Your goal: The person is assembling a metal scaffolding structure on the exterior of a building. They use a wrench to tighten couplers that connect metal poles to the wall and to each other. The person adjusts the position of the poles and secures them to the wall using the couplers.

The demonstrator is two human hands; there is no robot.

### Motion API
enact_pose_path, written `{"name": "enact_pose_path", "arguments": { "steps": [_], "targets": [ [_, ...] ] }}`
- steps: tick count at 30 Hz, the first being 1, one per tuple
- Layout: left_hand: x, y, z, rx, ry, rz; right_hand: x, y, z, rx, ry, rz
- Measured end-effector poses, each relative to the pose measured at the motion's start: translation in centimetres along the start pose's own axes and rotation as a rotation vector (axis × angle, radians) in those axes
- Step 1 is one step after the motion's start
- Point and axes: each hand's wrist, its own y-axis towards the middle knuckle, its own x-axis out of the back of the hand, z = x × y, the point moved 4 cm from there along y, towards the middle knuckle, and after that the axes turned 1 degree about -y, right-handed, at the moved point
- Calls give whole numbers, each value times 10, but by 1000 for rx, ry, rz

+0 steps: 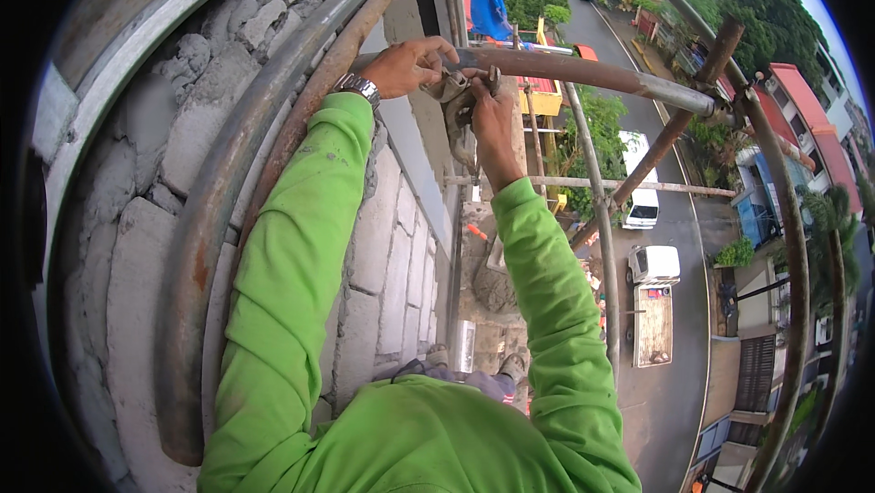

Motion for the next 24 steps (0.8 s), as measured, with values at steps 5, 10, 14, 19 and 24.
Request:
{"name": "enact_pose_path", "arguments": {
  "steps": [5,10,14,19,24],
  "targets": [
    [-1,-3,13,-154,377,96,-18,-18,9,-90,7,-25],
    [4,0,15,-70,368,173,-14,-17,2,-115,-30,-134],
    [20,0,14,88,150,222,-15,-20,1,-118,-46,-79],
    [17,-1,37,215,-359,181,-22,-17,-11,-90,-105,-101],
    [21,-7,52,341,-460,145,-30,-10,-27,-99,-183,-85]
  ]
}}
